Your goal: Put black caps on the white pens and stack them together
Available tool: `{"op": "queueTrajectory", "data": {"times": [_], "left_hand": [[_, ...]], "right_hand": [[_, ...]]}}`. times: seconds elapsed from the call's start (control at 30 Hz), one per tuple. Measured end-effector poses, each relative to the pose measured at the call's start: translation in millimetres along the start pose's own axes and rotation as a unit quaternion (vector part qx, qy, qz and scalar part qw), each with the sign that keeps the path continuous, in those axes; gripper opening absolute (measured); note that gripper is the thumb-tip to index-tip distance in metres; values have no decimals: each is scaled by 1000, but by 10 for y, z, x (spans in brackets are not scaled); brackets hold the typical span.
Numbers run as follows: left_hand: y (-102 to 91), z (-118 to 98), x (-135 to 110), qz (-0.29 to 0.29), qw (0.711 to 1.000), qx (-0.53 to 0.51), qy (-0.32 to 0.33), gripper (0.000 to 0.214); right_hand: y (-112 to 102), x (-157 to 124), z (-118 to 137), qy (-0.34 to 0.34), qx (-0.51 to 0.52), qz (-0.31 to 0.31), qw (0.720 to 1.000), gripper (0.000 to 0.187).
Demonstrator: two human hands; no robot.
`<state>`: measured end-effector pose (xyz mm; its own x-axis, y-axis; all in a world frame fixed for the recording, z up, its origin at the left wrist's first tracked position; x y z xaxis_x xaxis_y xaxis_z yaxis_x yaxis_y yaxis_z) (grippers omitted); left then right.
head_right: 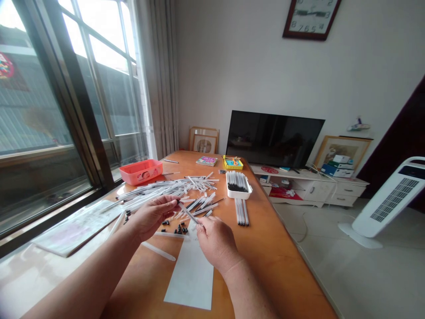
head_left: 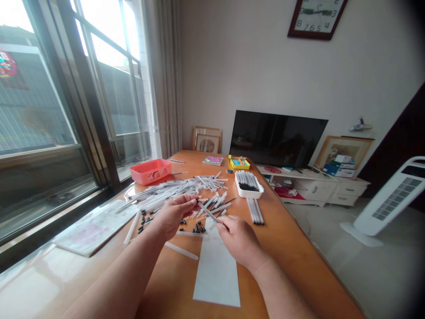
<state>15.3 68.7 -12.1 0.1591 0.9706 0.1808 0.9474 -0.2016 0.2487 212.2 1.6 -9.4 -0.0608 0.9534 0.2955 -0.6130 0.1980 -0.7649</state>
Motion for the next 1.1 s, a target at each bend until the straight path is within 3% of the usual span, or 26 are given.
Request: {"op": "queueTrajectory", "data": {"times": [0.23, 0.4, 0.5, 0.6, 0.73, 0.9, 1.0, 1.1], "left_hand": [[-25, 63, 0, -10, 1000, 1, -16, 31], [-25, 73, 17, -12, 1000, -23, -6, 28], [-11, 23, 18, -1, 999, -48, 11, 27], [1, -26, 16, 13, 997, -68, 25, 27], [12, -40, 17, 19, 996, -77, 40, 27], [-26, 25, 29, -20, 997, -64, 39, 26], [-4, 39, 23, -12, 997, -69, 29, 25], [33, 20, 7, 1, 996, -90, 18, 27]], "right_hand": [[-25, 16, 11, 0, 16, -12, 1000, 20], [5, 18, 10, 22, 136, -2, 991, 19], [93, 30, -57, 89, 265, 37, 959, 20], [181, 23, -62, 137, 385, 97, 907, 26], [205, 5, -11, 160, 458, 133, 864, 38], [159, 22, -14, 154, 455, 89, 873, 34], [144, 35, -38, 143, 428, 66, 890, 33], [187, 27, -68, 169, 432, 84, 882, 36]]}}
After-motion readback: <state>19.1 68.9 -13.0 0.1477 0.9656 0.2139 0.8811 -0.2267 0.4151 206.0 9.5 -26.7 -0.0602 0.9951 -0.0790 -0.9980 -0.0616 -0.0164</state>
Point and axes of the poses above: each hand's wrist, its own x-axis towards the middle knuckle, its own y-axis out of the palm, z = x × y, the point moved 6 cm from there along x, towards the middle knuckle, and after that the axes turned 10 degrees about y, right-handed, at the moved point
